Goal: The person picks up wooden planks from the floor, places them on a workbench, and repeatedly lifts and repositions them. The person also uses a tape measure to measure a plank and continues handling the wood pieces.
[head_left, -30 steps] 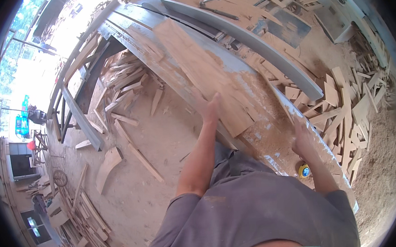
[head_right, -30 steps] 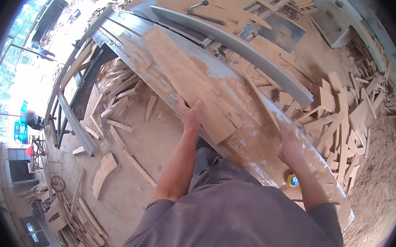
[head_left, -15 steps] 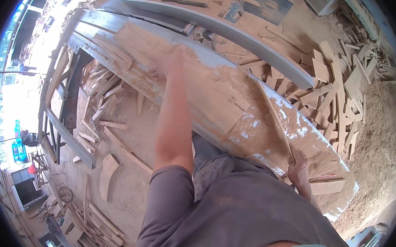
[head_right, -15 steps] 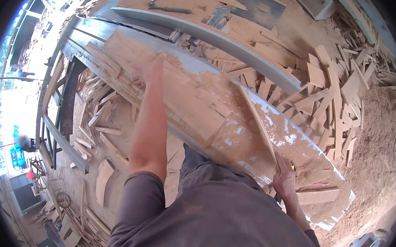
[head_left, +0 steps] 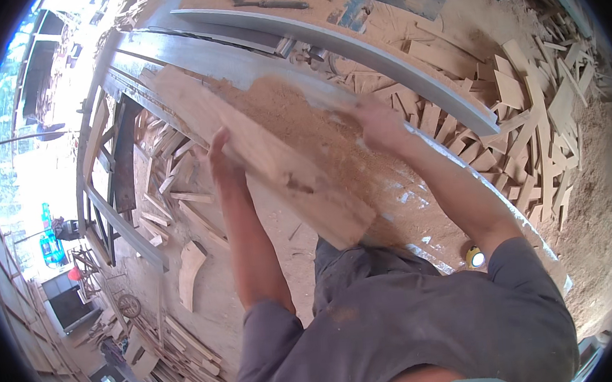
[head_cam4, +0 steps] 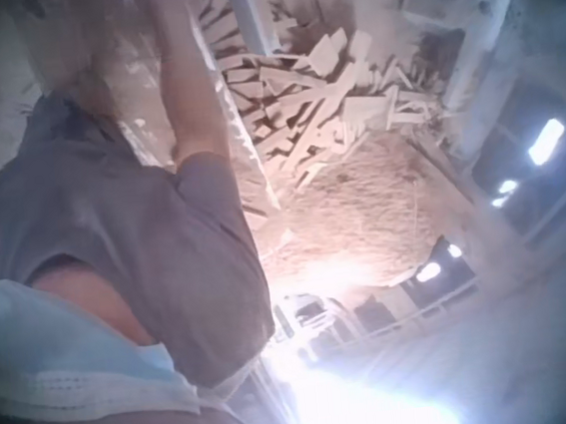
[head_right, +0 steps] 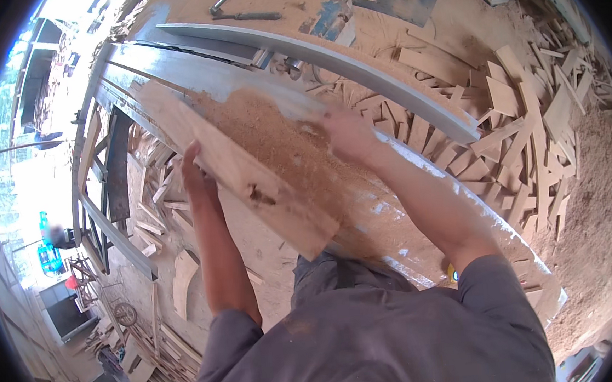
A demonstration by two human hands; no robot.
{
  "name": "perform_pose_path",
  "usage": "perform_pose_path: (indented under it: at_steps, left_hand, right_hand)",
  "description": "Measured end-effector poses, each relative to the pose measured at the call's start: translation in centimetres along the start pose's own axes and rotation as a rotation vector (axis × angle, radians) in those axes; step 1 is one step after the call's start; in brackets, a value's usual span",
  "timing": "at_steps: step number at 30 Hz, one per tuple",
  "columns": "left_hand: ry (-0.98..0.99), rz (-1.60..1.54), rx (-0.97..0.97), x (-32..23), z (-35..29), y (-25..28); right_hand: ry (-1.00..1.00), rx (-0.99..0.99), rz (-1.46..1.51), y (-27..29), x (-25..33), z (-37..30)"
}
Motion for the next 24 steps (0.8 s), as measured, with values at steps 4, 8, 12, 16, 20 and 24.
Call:
perform_pose_path:
  at_steps: [4,8,12,16,20,24]
  left_hand:
    - [0.273,-0.304,0.164,-1.3,-3.9,0.4]
    - [0.259,-0.410,0.214,-2.2,-2.8,1.5]
    - [0.063,-0.253,0.103,-2.7,0.2,-0.7]
    - [0.003,0.127,-0.119,-2.4,0.9,-6.2]
    - [-0.183,0.584,0.078,1.0,-1.8,-12.1]
    - [-0.195,0.388,0.079,7.7,-7.4,-15.8]
  right_hand:
    - [0.059,0.136,0.114,-4.3,5.2,-4.4]
    - [-0.034,0.097,0.210,-1.9,5.3,-11.6]
    - [-0.377,-0.004,0.230,3.4,2.6,-21.9]
    - [-0.405,-0.229,0.166,7.7,1.8,-31.9]
    - [-0.568,-0.254,0.156,7.9,3.0,-39.4]
    - [-0.578,-0.215,0.285,6.1,3.2,-43.2]
Point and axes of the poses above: each hand's wrist, its own z-axis towards the middle knuckle, its own y-axis out of the back of the hand, x = y × z, the point moved 9 cm from there along z, towards the middle knuckle, and after that the axes turned 8 degrees about z, right-handed, at the moved point
